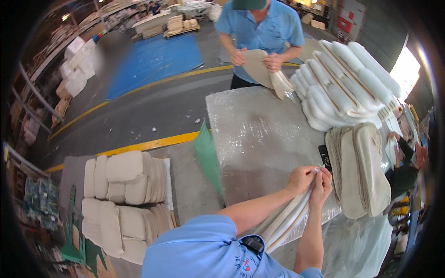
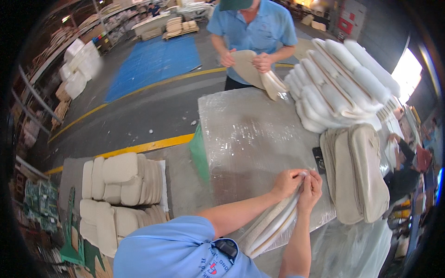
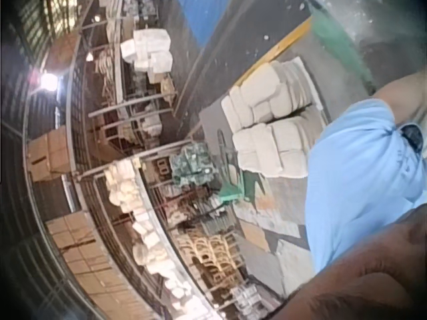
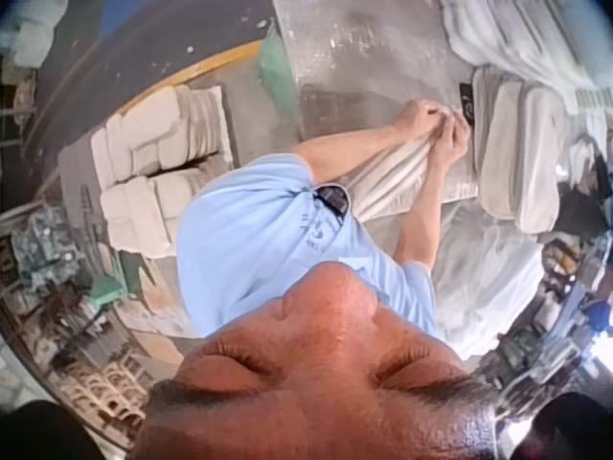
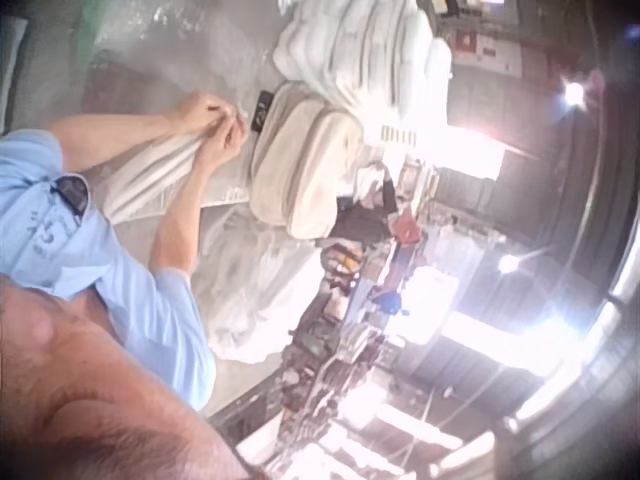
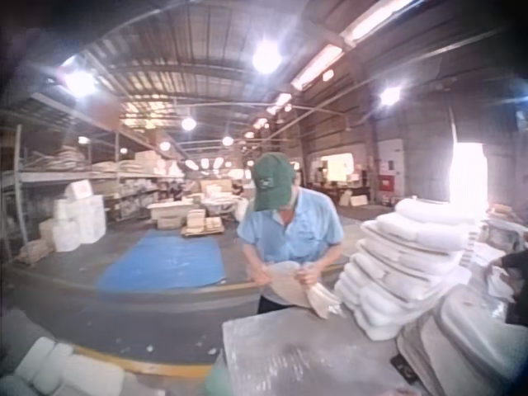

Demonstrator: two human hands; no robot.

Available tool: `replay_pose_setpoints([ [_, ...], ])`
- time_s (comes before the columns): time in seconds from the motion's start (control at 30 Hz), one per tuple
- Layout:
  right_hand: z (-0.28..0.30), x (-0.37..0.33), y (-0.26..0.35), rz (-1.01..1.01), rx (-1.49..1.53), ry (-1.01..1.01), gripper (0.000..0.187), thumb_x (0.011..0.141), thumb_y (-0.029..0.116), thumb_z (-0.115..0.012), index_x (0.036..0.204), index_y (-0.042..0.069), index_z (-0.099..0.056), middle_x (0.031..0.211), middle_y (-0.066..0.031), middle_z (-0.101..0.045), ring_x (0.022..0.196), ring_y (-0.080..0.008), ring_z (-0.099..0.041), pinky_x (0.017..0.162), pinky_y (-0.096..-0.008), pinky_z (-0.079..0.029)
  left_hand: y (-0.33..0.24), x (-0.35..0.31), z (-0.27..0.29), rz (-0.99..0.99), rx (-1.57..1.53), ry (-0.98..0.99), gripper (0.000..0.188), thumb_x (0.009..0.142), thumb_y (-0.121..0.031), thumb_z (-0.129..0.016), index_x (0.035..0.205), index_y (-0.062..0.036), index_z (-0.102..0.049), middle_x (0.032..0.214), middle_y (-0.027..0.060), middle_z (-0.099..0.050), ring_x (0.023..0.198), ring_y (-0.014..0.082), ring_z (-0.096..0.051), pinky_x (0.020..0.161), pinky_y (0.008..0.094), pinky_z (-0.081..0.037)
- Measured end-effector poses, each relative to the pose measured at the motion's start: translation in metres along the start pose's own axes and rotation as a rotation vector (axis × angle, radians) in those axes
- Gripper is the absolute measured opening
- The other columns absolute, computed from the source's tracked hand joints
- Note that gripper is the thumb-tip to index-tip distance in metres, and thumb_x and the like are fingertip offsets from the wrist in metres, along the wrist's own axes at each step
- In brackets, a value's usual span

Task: The person folds beige cushion covers and places them into a green bag on a table. They repeatedly pick up covers, fold them, and stack them while coworkers handle similar items nearby.

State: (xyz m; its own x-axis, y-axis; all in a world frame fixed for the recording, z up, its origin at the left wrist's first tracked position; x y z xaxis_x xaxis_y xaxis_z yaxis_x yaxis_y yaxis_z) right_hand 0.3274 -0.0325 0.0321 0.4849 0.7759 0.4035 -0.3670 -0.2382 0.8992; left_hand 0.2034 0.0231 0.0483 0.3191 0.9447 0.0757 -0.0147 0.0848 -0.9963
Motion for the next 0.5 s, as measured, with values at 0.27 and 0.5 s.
replay_pose_setpoints([
  [0.27,-0.024,-0.002,0.032,0.185,-0.415,0.172,0.043,0.105,0.019,-0.063,0.145,0.004,-0.063,0.149,-0.0197,-0.054,0.138,-0.0362,-0.052,0.114,-0.0456,-0.044,0.022,0.014,0.046,0.116,-0.392,-0.178,0.023,0.099,-0.017,-0.072,0.111,0.0007,-0.080,0.095,0.0041,-0.080,0.087,0.0118,-0.072,0.079,0.0277,-0.056],
  [0.5,-0.006,-0.006,0.026,0.090,-0.799,0.001,0.065,0.093,0.014,-0.076,0.153,0.007,-0.054,0.158,-0.0249,-0.043,0.148,-0.0427,-0.040,0.122,-0.0523,-0.033,0.063,-0.054,0.129,0.195,-0.313,-0.094,0.027,0.101,-0.016,-0.068,0.124,-0.0030,-0.075,0.104,0.0027,-0.078,0.086,0.0114,-0.072,0.079,0.0273,-0.056],
])
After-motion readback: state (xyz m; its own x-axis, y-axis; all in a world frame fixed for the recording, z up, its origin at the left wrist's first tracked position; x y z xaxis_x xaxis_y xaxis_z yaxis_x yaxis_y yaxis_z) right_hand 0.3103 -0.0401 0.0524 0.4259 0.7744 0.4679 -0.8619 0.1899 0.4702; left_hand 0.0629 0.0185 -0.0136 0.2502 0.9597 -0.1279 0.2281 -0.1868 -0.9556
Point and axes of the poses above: each hand's wrist, its own x-axis towards the middle knuckle, its own z-axis out of the back of the hand, y = z × x, the point moved 2 cm from there along x, towards the middle knuckle
